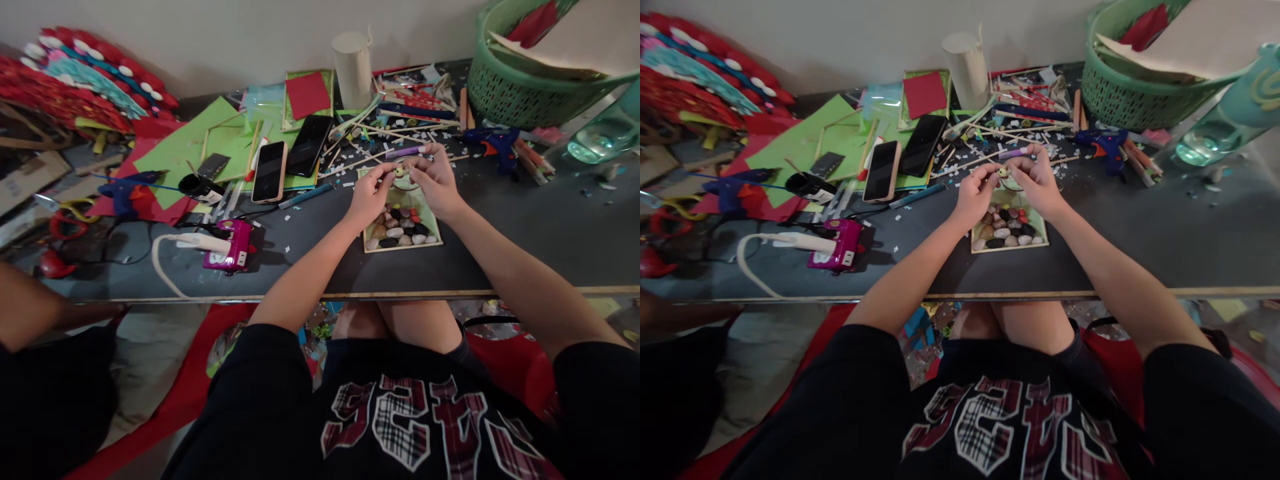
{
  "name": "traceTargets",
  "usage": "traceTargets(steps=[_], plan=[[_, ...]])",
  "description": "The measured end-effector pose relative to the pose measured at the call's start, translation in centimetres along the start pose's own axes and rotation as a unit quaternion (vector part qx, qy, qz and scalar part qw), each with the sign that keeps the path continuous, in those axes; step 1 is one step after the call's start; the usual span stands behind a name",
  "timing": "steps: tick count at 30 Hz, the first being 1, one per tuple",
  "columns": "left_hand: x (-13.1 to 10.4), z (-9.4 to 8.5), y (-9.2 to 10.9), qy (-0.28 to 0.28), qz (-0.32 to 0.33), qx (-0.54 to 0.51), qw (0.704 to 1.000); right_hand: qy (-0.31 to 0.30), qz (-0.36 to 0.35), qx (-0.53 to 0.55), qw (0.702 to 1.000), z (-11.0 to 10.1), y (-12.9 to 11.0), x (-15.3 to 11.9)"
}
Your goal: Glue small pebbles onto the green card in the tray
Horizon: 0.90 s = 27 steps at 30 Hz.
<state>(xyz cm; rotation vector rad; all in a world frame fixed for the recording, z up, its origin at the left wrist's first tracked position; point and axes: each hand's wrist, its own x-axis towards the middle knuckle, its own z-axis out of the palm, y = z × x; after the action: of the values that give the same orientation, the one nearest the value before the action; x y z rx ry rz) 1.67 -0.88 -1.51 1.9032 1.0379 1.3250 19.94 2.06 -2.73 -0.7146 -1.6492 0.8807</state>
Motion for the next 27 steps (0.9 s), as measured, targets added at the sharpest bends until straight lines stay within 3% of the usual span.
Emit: traceTargets(steps=[6,15,19,22,27], plan=[[0.0,0.0,0.0,0.0,-0.012,-0.011,1.0,0.003,-0.014,0.001,1.0,0.2,0.9,0.0],[0.1,0.0,0.0,-0.003,-0.015,-0.026,1.0,-0.009,0.03,0.013,0.999,0.2,-0.4,0.1],[0.1,-0.1,-0.1,-0.011,-0.013,-0.014,1.0,-0.018,0.011,-0.001,1.0,-0.1,0.3,0.3],[0.1,0.0,-0.4,0.009,-0.013,-0.01,1.0,0.02,-0.023,-0.05,0.998,-1.5,0.9,0.9],[0.0,0.3,-0.9,0.025,-0.028,-0.019,0.999,0.147,-0.067,-0.183,0.97,-6.6,-0.2,1.9]])
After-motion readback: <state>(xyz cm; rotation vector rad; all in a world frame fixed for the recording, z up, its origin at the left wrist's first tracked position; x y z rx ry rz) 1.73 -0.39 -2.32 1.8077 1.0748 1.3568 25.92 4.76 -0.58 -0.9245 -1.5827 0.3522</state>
